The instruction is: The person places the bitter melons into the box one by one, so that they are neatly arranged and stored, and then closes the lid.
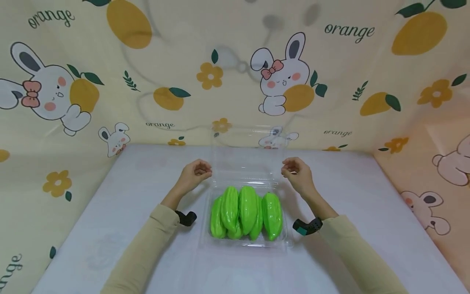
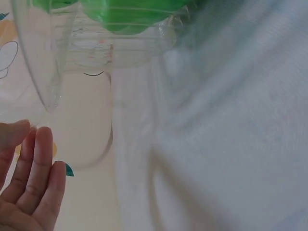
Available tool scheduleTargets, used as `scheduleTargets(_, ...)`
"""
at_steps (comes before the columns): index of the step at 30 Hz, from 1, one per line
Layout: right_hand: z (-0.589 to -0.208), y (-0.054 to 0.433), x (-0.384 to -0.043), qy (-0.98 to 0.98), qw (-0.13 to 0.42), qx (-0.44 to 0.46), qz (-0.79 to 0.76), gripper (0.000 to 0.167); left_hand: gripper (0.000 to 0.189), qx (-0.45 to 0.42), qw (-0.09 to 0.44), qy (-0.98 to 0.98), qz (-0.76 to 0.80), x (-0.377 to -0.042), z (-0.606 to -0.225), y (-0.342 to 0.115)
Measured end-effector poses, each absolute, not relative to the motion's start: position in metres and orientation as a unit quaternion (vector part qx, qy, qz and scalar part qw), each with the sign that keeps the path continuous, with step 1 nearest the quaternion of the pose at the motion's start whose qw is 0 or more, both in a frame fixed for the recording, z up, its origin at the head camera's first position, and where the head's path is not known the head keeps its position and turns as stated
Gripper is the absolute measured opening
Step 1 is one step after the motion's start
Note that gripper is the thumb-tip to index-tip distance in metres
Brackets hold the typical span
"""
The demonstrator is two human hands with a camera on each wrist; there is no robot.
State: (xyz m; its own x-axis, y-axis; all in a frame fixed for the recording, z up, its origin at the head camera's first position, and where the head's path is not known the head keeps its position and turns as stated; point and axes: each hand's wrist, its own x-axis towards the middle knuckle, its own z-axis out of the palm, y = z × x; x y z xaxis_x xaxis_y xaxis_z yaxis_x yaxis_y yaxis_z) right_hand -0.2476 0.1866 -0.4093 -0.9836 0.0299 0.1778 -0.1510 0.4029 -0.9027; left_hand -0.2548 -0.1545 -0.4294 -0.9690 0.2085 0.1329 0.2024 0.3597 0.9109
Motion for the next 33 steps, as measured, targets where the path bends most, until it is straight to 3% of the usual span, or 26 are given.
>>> scheduleTargets(14,-0.416,0.192,-0.243,-0.851,0.109,0.067,0.509,0.017,0.039,0.137,-0.075,0.819,0.552,-0.253,-0.410,-0.148)
scheduleTargets(24,-0.404,0.187,-0.237,-0.863,0.115,0.073,0.487,0.015,0.035,0.135,-0.117,0.795,0.580,-0.248,-0.389,-0.144)
scheduleTargets(33,-0.408,0.190,-0.236,-0.863,0.123,0.085,0.482,0.013,0.025,0.136,-0.147,0.802,0.562,-0.246,-0.391,-0.145)
